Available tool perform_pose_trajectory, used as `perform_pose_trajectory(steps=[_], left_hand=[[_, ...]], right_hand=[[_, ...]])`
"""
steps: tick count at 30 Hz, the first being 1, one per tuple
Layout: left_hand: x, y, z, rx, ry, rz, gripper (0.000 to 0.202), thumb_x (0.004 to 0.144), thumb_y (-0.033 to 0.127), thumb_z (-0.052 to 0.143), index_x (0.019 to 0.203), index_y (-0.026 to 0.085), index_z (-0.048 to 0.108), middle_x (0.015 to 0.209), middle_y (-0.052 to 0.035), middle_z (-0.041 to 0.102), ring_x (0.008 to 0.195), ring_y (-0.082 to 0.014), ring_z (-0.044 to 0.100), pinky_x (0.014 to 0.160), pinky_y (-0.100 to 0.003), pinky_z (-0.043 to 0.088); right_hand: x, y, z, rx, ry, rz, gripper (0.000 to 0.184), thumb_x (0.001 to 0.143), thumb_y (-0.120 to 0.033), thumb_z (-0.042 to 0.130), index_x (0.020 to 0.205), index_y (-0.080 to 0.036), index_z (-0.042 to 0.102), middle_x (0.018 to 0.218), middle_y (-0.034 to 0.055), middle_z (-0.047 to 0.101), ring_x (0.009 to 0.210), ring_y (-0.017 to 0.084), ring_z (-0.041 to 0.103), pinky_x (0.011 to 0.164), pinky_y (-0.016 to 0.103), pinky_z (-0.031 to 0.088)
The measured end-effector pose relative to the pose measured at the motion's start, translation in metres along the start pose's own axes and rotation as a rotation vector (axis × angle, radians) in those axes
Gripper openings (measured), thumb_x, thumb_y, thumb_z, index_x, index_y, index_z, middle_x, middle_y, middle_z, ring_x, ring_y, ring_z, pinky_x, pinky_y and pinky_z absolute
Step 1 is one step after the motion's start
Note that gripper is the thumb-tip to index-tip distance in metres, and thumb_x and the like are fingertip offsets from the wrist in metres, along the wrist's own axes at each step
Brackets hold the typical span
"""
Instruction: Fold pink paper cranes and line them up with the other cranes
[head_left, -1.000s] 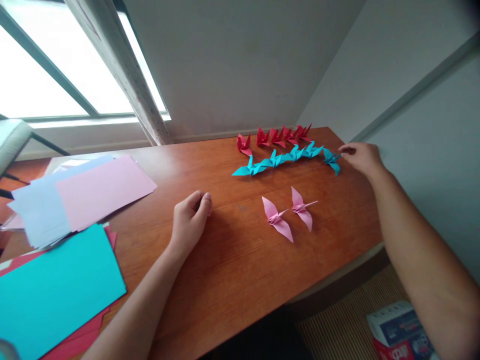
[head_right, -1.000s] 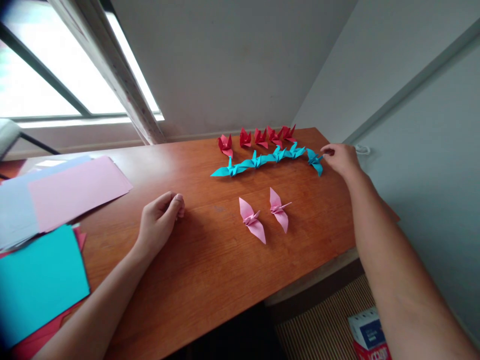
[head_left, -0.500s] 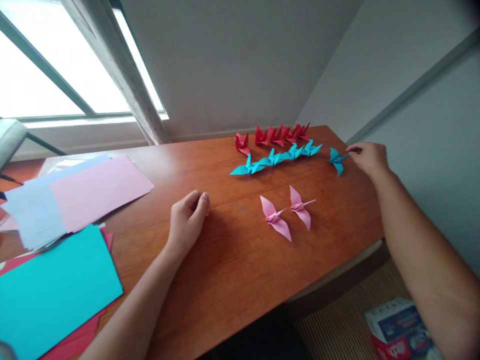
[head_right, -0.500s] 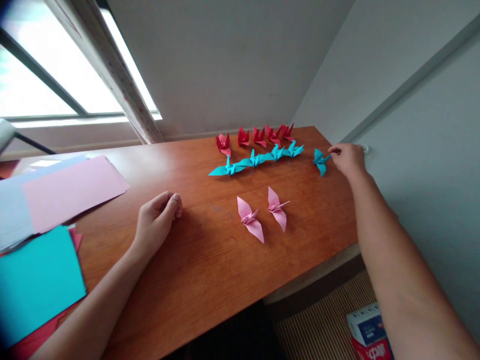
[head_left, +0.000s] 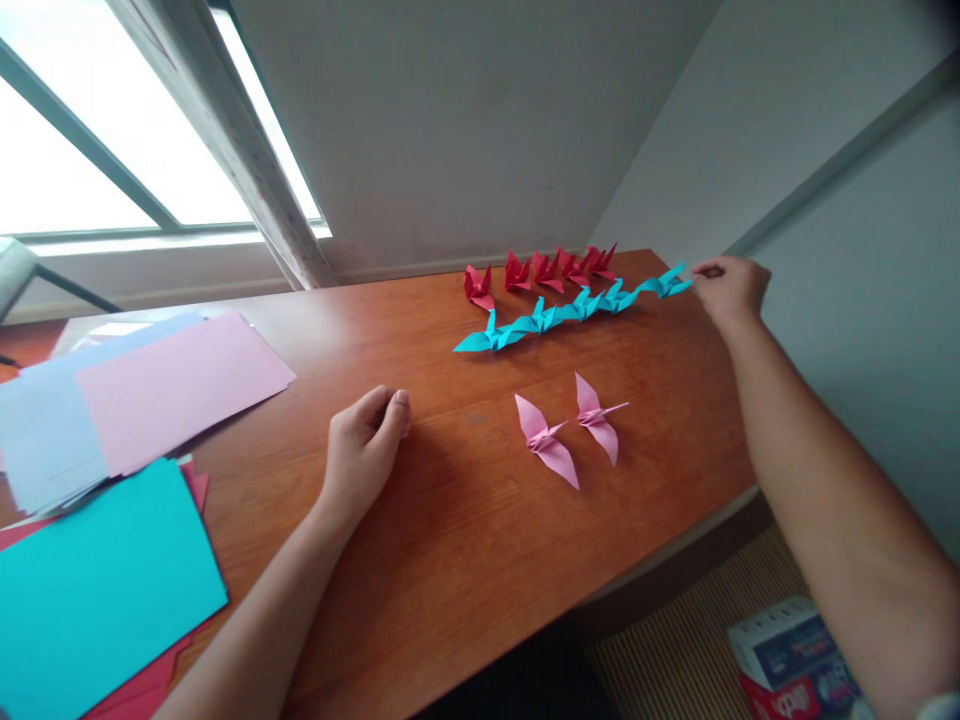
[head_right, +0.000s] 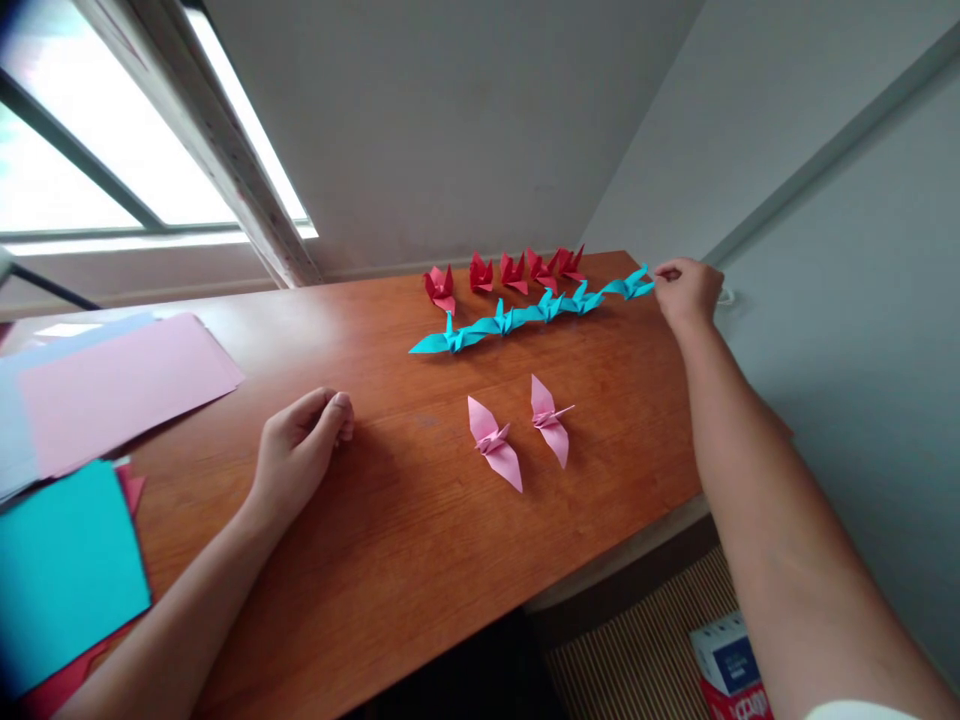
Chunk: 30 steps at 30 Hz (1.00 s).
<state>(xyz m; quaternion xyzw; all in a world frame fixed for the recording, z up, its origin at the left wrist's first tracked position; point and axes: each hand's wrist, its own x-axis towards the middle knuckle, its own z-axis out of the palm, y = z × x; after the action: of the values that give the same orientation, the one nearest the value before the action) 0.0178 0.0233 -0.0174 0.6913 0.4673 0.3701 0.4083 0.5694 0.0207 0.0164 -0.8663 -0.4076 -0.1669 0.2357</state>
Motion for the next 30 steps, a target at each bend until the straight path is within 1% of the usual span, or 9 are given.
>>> perform_pose_trajectory(steps=[3, 6, 9, 12, 16, 22, 30], left_hand=[[0.0, 0.0, -0.001, 0.002, -0.008, 0.006, 0.037, 0.098, 0.037, 0.051, 0.064, 0.022, 0.051, 0.059, 0.0033, 0.051, 0.057, -0.0128, 0.047, 0.057, -0.027, 0.036], [0.001, -0.001, -0.001, 0.007, -0.01, 0.004, 0.037, 0.098, 0.037, 0.051, 0.064, 0.022, 0.051, 0.059, 0.0033, 0.051, 0.057, -0.0129, 0.047, 0.057, -0.027, 0.037], [0.001, 0.0, 0.0, 0.005, -0.011, -0.005, 0.037, 0.098, 0.037, 0.051, 0.064, 0.022, 0.051, 0.059, 0.0033, 0.051, 0.057, -0.0129, 0.047, 0.057, -0.027, 0.037], [0.0, 0.001, 0.0, 0.011, -0.009, -0.008, 0.037, 0.098, 0.037, 0.051, 0.064, 0.022, 0.051, 0.058, 0.0033, 0.051, 0.057, -0.0129, 0.047, 0.057, -0.027, 0.037], [0.0, 0.001, -0.001, 0.013, -0.01, -0.009, 0.037, 0.098, 0.037, 0.052, 0.064, 0.022, 0.051, 0.059, 0.0033, 0.051, 0.057, -0.0128, 0.048, 0.058, -0.027, 0.037], [0.0, 0.001, 0.0, 0.013, -0.011, -0.005, 0.037, 0.098, 0.037, 0.051, 0.064, 0.022, 0.051, 0.059, 0.0029, 0.051, 0.057, -0.0128, 0.048, 0.058, -0.027, 0.037], [-0.001, 0.001, -0.001, 0.008, -0.01, -0.012, 0.037, 0.097, 0.035, 0.05, 0.063, 0.022, 0.05, 0.058, 0.0021, 0.051, 0.057, -0.0133, 0.047, 0.057, -0.027, 0.036]], right_hand=[[0.002, -0.007, 0.006, 0.006, -0.019, -0.015, 0.019, 0.079, -0.015, 0.064, 0.091, -0.015, 0.079, 0.092, 0.0125, 0.081, 0.086, 0.025, 0.073, 0.083, 0.033, 0.053], [0.004, -0.011, 0.012, 0.006, -0.045, -0.028, 0.02, 0.079, -0.015, 0.064, 0.091, -0.015, 0.08, 0.092, 0.0128, 0.081, 0.084, 0.024, 0.073, 0.082, 0.031, 0.052], [0.006, -0.012, 0.016, 0.003, -0.069, -0.04, 0.022, 0.08, -0.014, 0.063, 0.094, -0.014, 0.08, 0.094, 0.0137, 0.081, 0.086, 0.023, 0.073, 0.082, 0.031, 0.052], [0.009, -0.011, 0.019, -0.006, -0.08, -0.053, 0.022, 0.081, -0.016, 0.063, 0.095, -0.015, 0.08, 0.097, 0.0135, 0.081, 0.088, 0.024, 0.072, 0.085, 0.033, 0.051], [0.009, -0.01, 0.02, -0.012, -0.093, -0.068, 0.021, 0.08, -0.015, 0.065, 0.095, -0.016, 0.08, 0.098, 0.0127, 0.081, 0.091, 0.025, 0.073, 0.087, 0.034, 0.052], [0.009, -0.014, 0.02, 0.008, -0.107, -0.087, 0.021, 0.082, -0.016, 0.064, 0.095, -0.017, 0.08, 0.096, 0.0116, 0.081, 0.087, 0.023, 0.072, 0.087, 0.032, 0.052], [0.007, -0.018, 0.022, 0.018, -0.111, -0.095, 0.02, 0.081, -0.017, 0.063, 0.094, -0.017, 0.078, 0.097, 0.0115, 0.081, 0.09, 0.024, 0.073, 0.088, 0.033, 0.053]])
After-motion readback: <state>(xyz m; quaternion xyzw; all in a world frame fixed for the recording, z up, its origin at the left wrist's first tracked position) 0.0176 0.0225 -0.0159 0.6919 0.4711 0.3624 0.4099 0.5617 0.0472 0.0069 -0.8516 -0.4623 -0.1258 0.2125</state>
